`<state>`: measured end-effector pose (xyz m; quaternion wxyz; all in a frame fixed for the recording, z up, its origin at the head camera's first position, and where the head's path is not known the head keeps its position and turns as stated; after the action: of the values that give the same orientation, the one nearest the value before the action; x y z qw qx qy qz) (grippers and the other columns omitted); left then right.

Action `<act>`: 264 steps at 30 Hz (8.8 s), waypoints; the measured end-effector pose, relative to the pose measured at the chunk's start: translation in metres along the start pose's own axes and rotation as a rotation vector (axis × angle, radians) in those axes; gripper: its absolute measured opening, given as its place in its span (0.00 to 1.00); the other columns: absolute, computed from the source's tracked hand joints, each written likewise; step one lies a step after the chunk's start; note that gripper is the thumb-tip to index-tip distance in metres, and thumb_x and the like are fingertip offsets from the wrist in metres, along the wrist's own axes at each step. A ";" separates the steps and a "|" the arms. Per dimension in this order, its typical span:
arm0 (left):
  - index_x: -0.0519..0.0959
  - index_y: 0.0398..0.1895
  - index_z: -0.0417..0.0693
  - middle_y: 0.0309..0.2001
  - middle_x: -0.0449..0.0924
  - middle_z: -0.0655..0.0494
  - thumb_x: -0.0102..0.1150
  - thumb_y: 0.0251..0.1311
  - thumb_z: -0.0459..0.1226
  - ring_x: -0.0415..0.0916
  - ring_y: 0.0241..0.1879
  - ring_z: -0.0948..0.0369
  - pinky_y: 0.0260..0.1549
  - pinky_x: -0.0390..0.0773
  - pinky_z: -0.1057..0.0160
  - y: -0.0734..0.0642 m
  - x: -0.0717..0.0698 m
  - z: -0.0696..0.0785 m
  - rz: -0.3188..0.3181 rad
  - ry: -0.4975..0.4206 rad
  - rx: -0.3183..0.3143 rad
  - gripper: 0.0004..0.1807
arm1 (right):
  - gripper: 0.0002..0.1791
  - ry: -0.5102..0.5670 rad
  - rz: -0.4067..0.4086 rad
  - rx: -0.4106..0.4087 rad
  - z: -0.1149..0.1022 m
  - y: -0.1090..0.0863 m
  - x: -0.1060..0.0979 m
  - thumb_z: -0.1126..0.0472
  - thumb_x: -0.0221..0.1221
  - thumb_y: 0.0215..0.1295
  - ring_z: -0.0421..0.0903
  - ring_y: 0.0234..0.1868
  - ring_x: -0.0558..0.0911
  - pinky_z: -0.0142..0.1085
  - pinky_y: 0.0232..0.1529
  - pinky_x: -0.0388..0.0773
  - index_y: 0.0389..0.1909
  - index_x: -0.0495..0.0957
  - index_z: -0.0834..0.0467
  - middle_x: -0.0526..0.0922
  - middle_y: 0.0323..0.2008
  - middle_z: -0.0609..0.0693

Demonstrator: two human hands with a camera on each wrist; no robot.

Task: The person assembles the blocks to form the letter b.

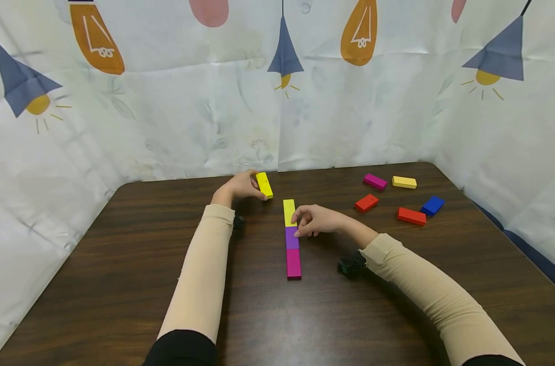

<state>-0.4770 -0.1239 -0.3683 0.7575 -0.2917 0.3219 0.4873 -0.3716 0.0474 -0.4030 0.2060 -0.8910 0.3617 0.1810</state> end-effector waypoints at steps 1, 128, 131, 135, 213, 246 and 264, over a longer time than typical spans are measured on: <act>0.55 0.78 0.35 0.52 0.76 0.40 0.75 0.55 0.39 0.73 0.51 0.48 0.57 0.72 0.52 0.001 0.001 0.000 0.002 -0.005 -0.006 0.52 | 0.18 -0.002 0.001 0.001 0.000 0.000 0.000 0.65 0.66 0.68 0.43 0.28 0.76 0.35 0.33 0.74 0.53 0.73 0.64 0.83 0.30 0.48; 0.63 0.79 0.50 0.79 0.55 0.43 0.65 0.68 0.43 0.53 0.76 0.44 0.70 0.58 0.42 0.018 0.044 0.028 -0.098 -0.012 -0.046 0.38 | 0.18 -0.017 -0.020 0.013 0.002 0.003 0.000 0.64 0.65 0.69 0.43 0.29 0.75 0.34 0.32 0.73 0.54 0.72 0.65 0.83 0.30 0.47; 0.62 0.79 0.50 0.79 0.54 0.43 0.65 0.68 0.44 0.51 0.77 0.44 0.70 0.57 0.42 0.018 0.044 0.028 -0.103 -0.011 -0.049 0.38 | 0.18 -0.018 -0.018 0.014 0.001 0.003 0.000 0.64 0.66 0.68 0.43 0.28 0.75 0.34 0.32 0.73 0.54 0.72 0.65 0.83 0.30 0.47; 0.62 0.79 0.50 0.79 0.54 0.43 0.65 0.68 0.44 0.51 0.77 0.44 0.71 0.57 0.42 0.019 0.045 0.028 -0.108 -0.012 -0.051 0.39 | 0.18 -0.020 -0.019 0.016 0.001 0.003 0.000 0.64 0.66 0.68 0.42 0.28 0.75 0.33 0.32 0.73 0.54 0.72 0.65 0.83 0.30 0.47; 0.65 0.72 0.37 0.46 0.80 0.42 0.64 0.69 0.35 0.73 0.35 0.56 0.45 0.72 0.59 -0.015 0.051 0.039 -0.219 -0.126 0.086 0.32 | 0.21 0.087 0.305 -0.088 0.017 -0.054 -0.082 0.62 0.64 0.72 0.58 0.42 0.79 0.44 0.45 0.79 0.59 0.73 0.69 0.82 0.46 0.67; 0.79 0.54 0.39 0.33 0.83 0.52 0.64 0.68 0.36 0.77 0.31 0.59 0.36 0.73 0.63 -0.071 0.077 0.067 -0.251 -0.073 0.226 0.15 | 0.37 -0.435 0.537 0.237 0.071 -0.117 -0.146 0.49 0.61 0.74 0.51 0.33 0.76 0.42 0.36 0.71 0.69 0.67 0.73 0.80 0.37 0.59; 0.71 0.59 0.40 0.33 0.82 0.51 0.68 0.65 0.37 0.75 0.30 0.59 0.37 0.72 0.63 -0.077 0.083 0.057 -0.299 -0.024 0.136 0.23 | 0.48 -0.552 0.462 0.404 0.084 -0.111 -0.140 0.38 0.62 0.68 0.68 0.56 0.76 0.61 0.58 0.71 0.70 0.65 0.75 0.72 0.62 0.75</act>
<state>-0.3682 -0.0626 -0.3873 0.8434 -0.2787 0.2978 0.3496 -0.4008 0.2414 -0.3817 0.4201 -0.6461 0.5117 0.3798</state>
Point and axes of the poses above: each hand's wrist, its own y-axis towards the middle knuckle, its own x-axis out of the palm, z = x × y, the point moved 10 cm from there along y, towards the middle knuckle
